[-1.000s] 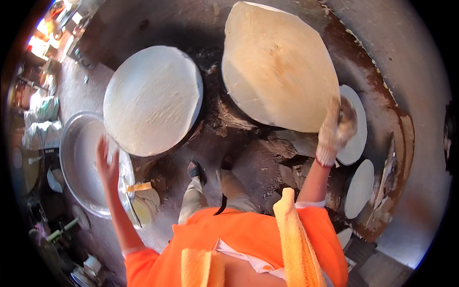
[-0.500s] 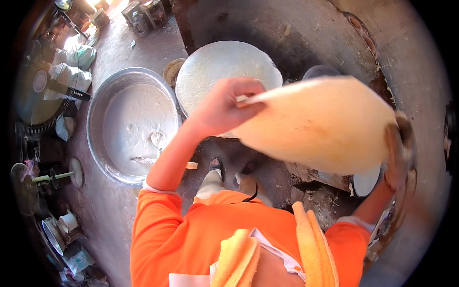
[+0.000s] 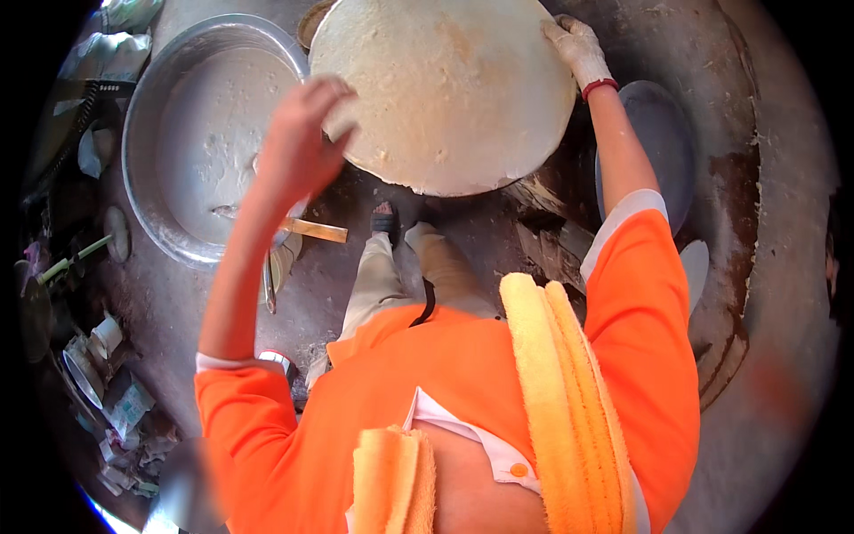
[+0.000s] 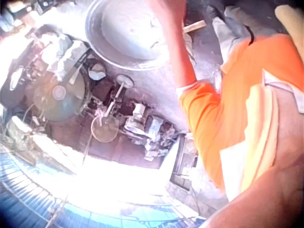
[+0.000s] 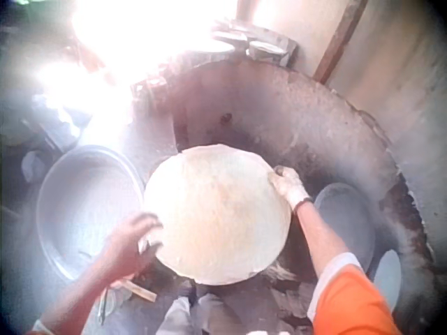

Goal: The person pours liquid batter onto multiple heated circular plates using a ladle, spreads it into thin circles, peels the cooked sheets off by hand, and places them onto drying racks.

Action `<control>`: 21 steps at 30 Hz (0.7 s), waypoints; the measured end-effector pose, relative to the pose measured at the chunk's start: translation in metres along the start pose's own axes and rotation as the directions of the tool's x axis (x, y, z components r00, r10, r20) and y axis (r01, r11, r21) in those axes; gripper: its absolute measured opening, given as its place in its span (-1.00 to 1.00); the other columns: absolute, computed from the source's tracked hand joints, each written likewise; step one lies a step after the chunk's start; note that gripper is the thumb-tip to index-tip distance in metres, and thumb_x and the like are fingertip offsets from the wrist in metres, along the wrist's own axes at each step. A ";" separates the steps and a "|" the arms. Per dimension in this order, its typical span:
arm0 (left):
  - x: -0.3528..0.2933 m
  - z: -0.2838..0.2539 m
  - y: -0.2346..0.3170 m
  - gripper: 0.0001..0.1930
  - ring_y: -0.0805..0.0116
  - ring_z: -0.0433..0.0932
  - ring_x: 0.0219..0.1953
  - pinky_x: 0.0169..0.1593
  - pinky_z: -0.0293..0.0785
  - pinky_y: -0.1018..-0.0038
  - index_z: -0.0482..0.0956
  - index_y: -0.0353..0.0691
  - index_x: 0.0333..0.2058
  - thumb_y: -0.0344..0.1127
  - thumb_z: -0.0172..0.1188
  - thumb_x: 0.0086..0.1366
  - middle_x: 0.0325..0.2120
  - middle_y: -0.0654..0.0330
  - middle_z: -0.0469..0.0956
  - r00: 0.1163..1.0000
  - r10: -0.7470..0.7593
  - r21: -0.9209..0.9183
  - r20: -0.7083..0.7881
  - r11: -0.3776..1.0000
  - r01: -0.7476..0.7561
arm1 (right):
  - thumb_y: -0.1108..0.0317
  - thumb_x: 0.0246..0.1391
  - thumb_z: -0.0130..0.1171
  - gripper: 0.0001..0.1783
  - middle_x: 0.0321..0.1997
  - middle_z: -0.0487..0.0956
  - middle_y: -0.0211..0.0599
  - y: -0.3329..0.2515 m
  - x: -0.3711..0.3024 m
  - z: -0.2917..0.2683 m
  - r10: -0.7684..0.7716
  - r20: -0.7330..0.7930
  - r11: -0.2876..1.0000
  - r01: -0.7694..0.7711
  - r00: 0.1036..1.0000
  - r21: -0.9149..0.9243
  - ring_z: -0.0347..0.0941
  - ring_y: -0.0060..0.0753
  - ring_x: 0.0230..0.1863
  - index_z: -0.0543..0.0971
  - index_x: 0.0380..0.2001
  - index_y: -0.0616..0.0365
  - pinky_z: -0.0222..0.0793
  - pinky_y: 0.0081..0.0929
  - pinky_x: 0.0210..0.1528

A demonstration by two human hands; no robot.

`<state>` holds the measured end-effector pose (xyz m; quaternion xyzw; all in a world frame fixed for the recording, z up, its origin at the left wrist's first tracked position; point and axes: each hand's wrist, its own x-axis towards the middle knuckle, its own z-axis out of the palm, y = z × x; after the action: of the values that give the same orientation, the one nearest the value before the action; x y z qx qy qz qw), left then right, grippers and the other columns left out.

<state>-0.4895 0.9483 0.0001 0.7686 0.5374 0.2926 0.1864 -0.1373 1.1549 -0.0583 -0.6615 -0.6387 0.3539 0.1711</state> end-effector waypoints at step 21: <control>-0.040 0.053 0.059 -0.65 0.10 0.40 -0.16 -0.09 0.33 0.29 0.47 -0.26 -0.23 -0.38 0.25 -0.06 -0.26 0.10 0.44 0.992 0.019 -0.050 0.125 0.999 -0.013 | 0.29 -0.08 0.07 -0.77 -0.19 0.48 -0.45 0.028 -0.187 0.022 -0.723 0.385 0.276 0.751 0.573 -0.600 0.39 -0.27 -0.08 0.52 -0.27 -0.07 0.28 -0.30 0.05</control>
<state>-0.4224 0.8914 -0.0150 0.7849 0.5113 0.2585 0.2360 -0.1196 0.9660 -0.0463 -0.2931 -0.9550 -0.0309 0.0333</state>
